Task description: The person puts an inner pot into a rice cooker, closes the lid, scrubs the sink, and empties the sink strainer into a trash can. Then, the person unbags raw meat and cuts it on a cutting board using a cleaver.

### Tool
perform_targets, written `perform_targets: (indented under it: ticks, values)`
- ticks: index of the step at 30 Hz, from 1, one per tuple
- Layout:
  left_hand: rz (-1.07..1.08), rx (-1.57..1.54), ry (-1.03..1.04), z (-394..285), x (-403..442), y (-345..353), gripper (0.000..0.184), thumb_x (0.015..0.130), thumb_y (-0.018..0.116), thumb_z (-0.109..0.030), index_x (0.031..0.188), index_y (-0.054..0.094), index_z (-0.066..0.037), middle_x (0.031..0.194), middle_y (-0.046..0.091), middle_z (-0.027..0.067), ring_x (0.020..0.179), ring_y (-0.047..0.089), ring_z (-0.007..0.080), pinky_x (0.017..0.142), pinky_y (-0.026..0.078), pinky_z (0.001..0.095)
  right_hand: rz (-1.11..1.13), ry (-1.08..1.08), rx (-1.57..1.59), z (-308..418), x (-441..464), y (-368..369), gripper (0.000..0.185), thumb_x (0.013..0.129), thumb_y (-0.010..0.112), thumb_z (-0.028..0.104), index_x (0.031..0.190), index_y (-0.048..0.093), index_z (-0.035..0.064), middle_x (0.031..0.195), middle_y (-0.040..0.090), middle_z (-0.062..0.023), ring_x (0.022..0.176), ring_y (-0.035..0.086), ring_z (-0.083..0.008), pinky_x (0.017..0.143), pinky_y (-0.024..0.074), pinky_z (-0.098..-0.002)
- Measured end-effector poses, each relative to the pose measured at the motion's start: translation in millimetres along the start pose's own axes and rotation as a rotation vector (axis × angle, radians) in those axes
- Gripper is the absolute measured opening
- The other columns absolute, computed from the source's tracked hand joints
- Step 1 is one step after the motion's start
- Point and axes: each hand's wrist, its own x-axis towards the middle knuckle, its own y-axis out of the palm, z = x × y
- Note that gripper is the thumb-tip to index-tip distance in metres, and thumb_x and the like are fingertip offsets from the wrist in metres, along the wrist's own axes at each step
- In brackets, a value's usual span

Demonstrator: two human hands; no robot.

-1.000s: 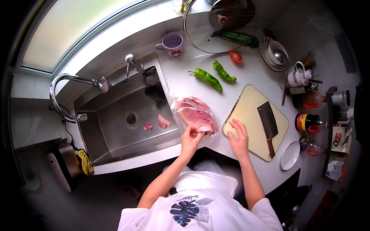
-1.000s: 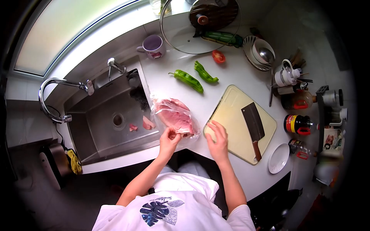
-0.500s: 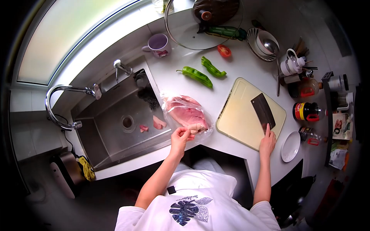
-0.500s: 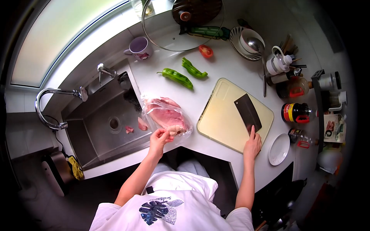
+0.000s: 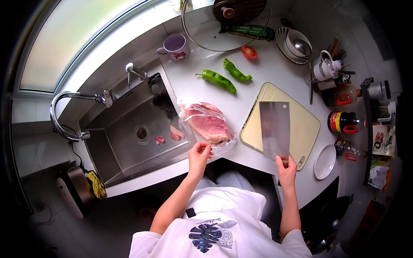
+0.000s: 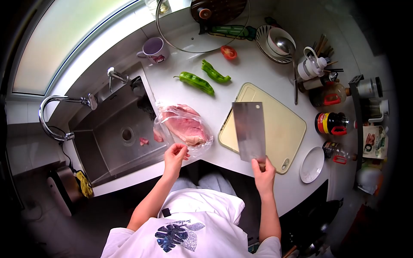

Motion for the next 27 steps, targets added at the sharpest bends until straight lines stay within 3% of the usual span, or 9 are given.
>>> perform_targets:
  ticks: [4,6,8,12,16,21,27]
  values:
    - [-0.048,0.103,-0.007,-19,19,25,0.020,0.092,0.066,-0.020,0.091,0.064,0.000,0.080,0.066,0.0056,0.065,0.063,0.0112,0.056,0.050,0.0240,0.127,-0.085,0.093,26,-10,44,0.019,0.090,0.070,0.014,0.092,0.063,-0.0031,0.071,0.064,-0.0043,0.061,0.055,-0.0083,0.057,0.0461,-0.0263]
    - [-0.057,0.373,-0.094,-32,26,29,0.024,0.092,0.065,-0.024,0.087,0.066,-0.001,0.077,0.067,0.0059,0.063,0.062,0.0106,0.050,0.049,0.0236,0.187,-0.100,0.025,39,-10,56,0.019,0.090,0.069,0.014,0.093,0.064,-0.0038,0.070,0.065,-0.0063,0.059,0.056,-0.0087,0.056,0.0467,-0.0266]
    - [-0.083,0.414,-0.082,-25,33,27,0.025,0.092,0.064,-0.024,0.085,0.067,-0.001,0.075,0.068,0.0060,0.063,0.063,0.0101,0.048,0.049,0.0235,0.195,-0.169,0.027,45,-11,67,0.020,0.091,0.069,0.014,0.092,0.063,-0.0046,0.069,0.065,-0.0082,0.057,0.057,-0.0095,0.055,0.0473,-0.0272]
    - [-0.004,0.083,-0.081,-13,27,21,0.022,0.095,0.060,-0.021,0.093,0.068,0.000,0.083,0.069,0.0076,0.070,0.065,0.0124,0.057,0.055,0.0260,0.252,-0.220,-0.033,49,-13,75,0.018,0.090,0.068,0.013,0.088,0.062,-0.0045,0.072,0.067,-0.0116,0.058,0.060,-0.0121,0.053,0.0481,-0.0294]
    - [0.060,-0.107,-0.163,-10,12,16,0.021,0.097,0.058,-0.017,0.102,0.067,0.002,0.091,0.070,0.0102,0.076,0.067,0.0159,0.065,0.058,0.0283,0.298,-0.293,-0.110,46,-12,82,0.015,0.089,0.067,0.011,0.088,0.062,-0.0031,0.076,0.066,-0.0134,0.060,0.064,-0.0214,0.055,0.0493,-0.0322]
    - [0.020,-0.161,-0.217,-6,0,17,0.019,0.096,0.058,-0.016,0.098,0.065,0.002,0.090,0.068,0.0119,0.076,0.068,0.0172,0.064,0.060,0.0306,0.310,-0.408,-0.285,42,-10,87,0.010,0.086,0.068,0.011,0.091,0.065,0.0033,0.076,0.064,-0.0125,0.064,0.064,-0.0300,0.058,0.0497,-0.0389]
    - [-0.024,-0.224,-0.259,7,-4,17,0.015,0.093,0.059,-0.014,0.092,0.060,0.001,0.086,0.065,0.0115,0.073,0.066,0.0173,0.063,0.061,0.0320,0.299,-0.533,-0.454,51,-5,84,0.009,0.085,0.068,0.013,0.091,0.066,0.0066,0.074,0.062,-0.0112,0.065,0.064,-0.0328,0.058,0.0492,-0.0422]
